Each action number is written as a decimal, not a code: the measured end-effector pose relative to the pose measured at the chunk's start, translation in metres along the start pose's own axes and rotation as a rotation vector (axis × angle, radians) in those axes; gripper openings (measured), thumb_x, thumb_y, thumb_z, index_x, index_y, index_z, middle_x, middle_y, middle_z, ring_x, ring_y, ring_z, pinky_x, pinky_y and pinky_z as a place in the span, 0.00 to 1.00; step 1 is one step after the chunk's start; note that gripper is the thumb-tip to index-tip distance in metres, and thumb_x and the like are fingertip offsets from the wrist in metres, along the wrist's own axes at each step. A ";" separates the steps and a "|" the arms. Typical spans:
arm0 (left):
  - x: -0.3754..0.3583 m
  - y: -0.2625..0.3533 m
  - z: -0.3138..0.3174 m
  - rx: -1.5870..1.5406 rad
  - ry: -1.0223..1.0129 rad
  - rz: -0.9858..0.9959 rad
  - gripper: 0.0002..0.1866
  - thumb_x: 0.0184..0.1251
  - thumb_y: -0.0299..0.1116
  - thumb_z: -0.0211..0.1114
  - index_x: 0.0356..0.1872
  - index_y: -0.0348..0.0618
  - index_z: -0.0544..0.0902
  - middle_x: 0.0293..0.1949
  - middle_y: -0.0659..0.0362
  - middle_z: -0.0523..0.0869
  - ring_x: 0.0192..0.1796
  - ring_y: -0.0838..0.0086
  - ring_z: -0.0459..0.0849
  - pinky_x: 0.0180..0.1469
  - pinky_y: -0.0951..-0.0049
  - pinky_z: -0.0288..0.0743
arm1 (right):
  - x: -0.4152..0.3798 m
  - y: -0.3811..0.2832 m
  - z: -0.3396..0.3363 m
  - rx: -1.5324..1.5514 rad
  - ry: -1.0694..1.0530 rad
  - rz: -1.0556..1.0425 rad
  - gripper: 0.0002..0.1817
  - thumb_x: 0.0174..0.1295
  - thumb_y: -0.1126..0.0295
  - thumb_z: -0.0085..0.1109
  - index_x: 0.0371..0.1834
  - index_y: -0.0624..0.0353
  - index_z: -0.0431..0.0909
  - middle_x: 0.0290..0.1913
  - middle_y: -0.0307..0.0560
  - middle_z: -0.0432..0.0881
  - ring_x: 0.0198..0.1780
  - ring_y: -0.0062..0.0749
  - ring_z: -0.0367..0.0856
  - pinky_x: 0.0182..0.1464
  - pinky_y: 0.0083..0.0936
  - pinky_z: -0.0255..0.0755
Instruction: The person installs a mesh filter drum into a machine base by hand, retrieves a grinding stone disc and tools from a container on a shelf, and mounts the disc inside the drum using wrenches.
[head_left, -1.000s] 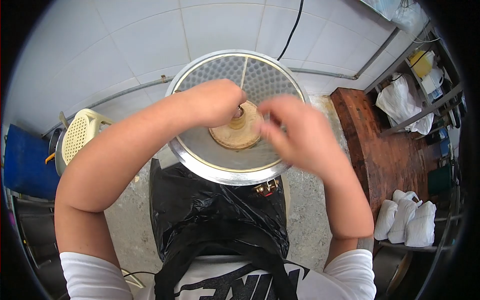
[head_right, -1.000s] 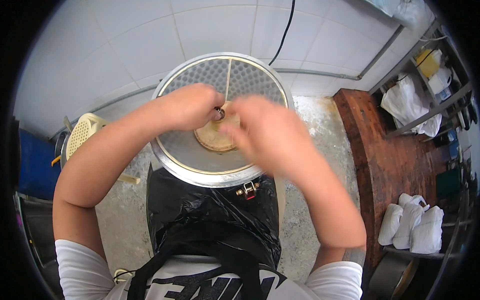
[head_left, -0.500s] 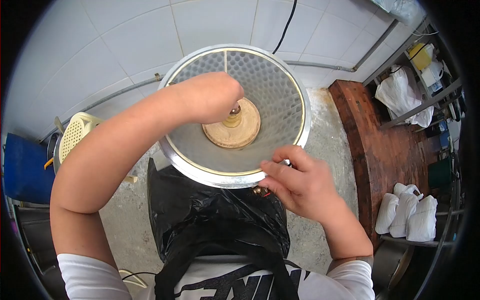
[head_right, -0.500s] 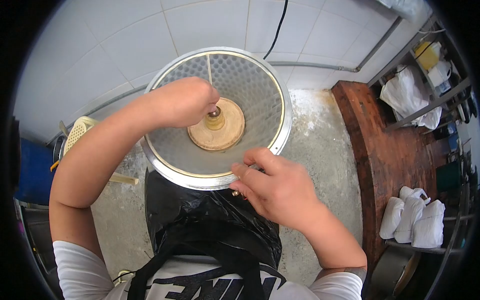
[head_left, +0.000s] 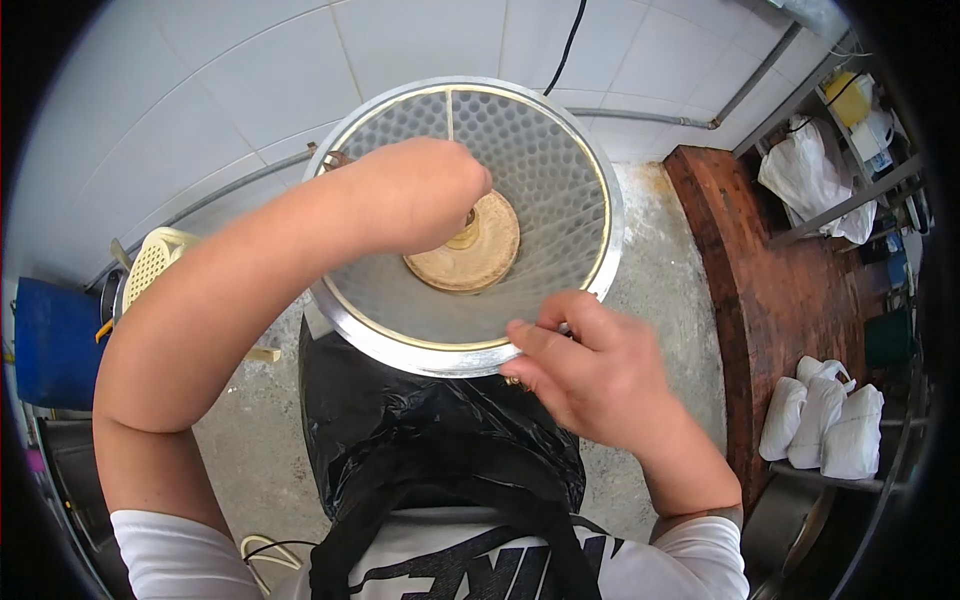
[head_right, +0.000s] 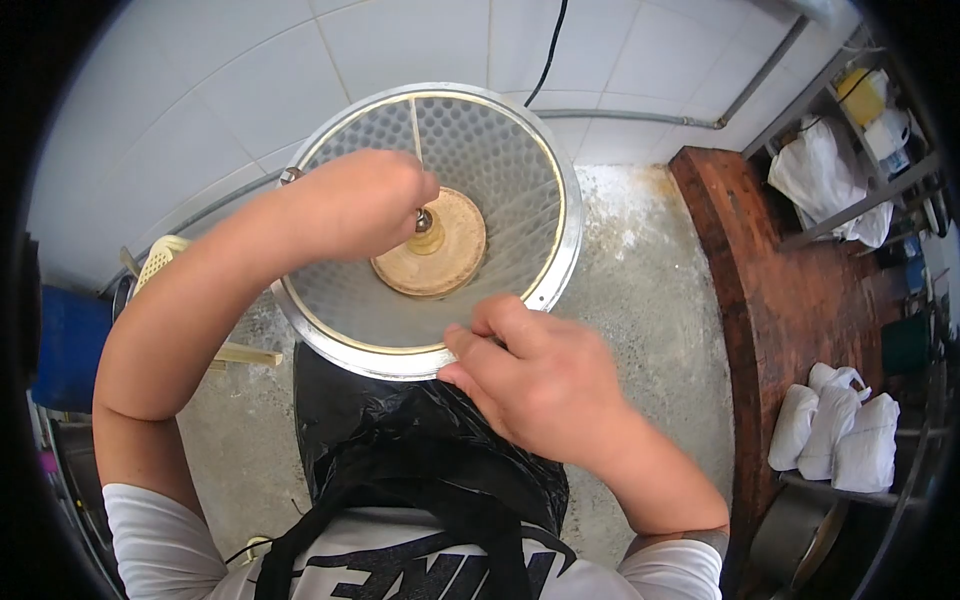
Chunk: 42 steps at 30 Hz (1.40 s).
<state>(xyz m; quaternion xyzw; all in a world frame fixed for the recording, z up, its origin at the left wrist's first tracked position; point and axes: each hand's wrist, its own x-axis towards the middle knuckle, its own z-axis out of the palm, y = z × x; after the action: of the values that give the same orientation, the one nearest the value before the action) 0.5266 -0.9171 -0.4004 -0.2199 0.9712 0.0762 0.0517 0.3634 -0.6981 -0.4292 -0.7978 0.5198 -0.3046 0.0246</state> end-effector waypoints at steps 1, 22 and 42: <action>-0.001 0.000 0.001 0.000 -0.001 0.000 0.09 0.64 0.21 0.59 0.39 0.30 0.86 0.40 0.37 0.88 0.47 0.41 0.89 0.53 0.47 0.82 | 0.000 -0.001 0.002 0.005 0.014 -0.014 0.19 0.56 0.63 0.82 0.50 0.56 0.90 0.42 0.43 0.81 0.30 0.34 0.83 0.30 0.31 0.78; 0.012 0.003 -0.014 0.125 -0.140 -0.038 0.09 0.61 0.24 0.65 0.41 0.32 0.88 0.41 0.40 0.90 0.50 0.44 0.89 0.55 0.48 0.82 | 0.005 0.000 -0.021 -0.046 -0.139 0.099 0.20 0.66 0.70 0.73 0.62 0.48 0.89 0.57 0.47 0.87 0.37 0.34 0.92 0.40 0.33 0.86; 0.012 -0.007 -0.007 -0.022 -0.152 -0.018 0.09 0.64 0.25 0.62 0.41 0.30 0.86 0.42 0.39 0.90 0.49 0.44 0.89 0.54 0.49 0.83 | 0.007 0.100 -0.047 -0.368 0.251 0.237 0.13 0.65 0.71 0.71 0.52 0.51 0.91 0.58 0.43 0.91 0.50 0.44 0.93 0.49 0.36 0.88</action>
<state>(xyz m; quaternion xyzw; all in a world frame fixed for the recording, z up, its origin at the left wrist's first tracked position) 0.5188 -0.9294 -0.3956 -0.2228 0.9615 0.1028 0.1235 0.2593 -0.7364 -0.4232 -0.6783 0.6554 -0.2963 -0.1503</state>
